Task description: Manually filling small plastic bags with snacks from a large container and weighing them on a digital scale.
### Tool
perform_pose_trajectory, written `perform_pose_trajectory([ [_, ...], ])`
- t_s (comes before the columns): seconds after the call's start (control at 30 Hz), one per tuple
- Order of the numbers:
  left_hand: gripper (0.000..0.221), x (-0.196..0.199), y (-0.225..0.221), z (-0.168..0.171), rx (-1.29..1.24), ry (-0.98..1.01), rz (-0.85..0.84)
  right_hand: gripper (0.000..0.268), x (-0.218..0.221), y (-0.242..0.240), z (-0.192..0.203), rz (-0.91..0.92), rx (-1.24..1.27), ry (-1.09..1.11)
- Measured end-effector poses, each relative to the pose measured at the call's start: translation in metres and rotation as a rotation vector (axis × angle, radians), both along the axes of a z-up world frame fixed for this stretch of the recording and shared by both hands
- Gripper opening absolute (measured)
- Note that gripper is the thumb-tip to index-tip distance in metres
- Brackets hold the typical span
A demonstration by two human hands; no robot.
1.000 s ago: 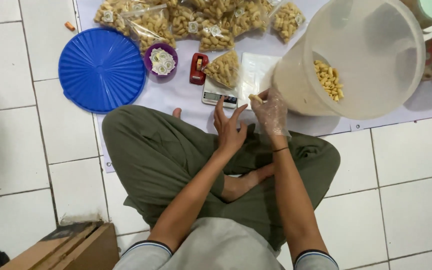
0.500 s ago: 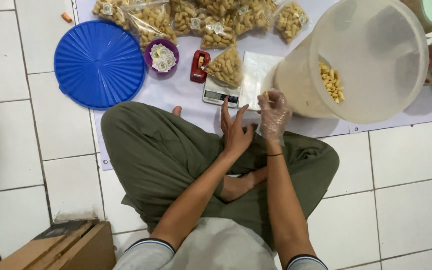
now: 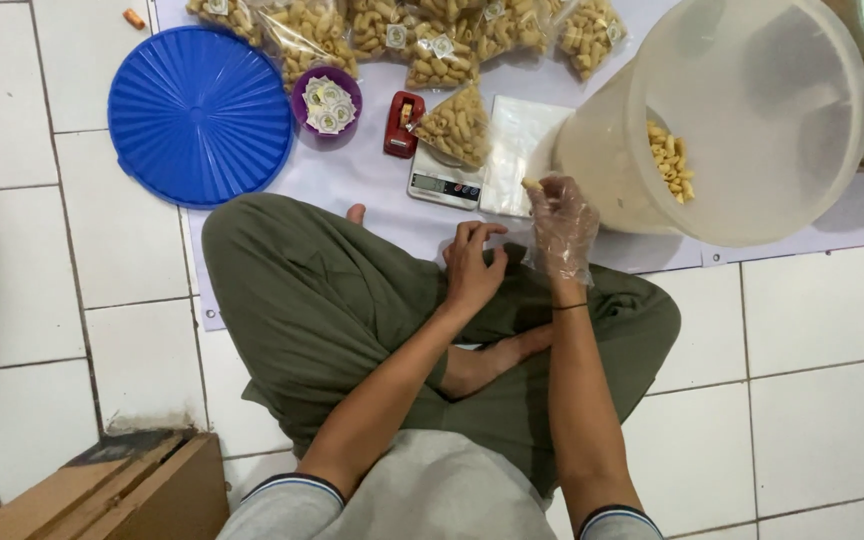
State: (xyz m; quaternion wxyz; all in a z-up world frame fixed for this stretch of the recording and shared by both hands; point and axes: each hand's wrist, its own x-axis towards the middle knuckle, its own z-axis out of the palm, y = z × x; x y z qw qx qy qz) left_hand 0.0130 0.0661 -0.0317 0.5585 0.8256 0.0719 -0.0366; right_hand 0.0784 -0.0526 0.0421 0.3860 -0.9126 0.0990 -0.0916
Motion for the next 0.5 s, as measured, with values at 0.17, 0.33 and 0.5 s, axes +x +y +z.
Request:
perform_pose_trajectory([
  [0.17, 0.031, 0.005, 0.008, -0.005, -0.107, -0.096, 0.117, 0.03, 0.007, 0.002, -0.009, -0.034, -0.066, 0.113],
  [0.33, 0.031, 0.005, 0.015, 0.005, -0.199, -0.108, 0.195, 0.029, 0.01, 0.005, -0.007, -0.044, -0.04, 0.138],
  [0.5, 0.033, 0.008, 0.026, 0.022, -0.341, -0.24, 0.405, 0.031, 0.023, 0.026, -0.016, -0.057, 0.229, 0.053],
])
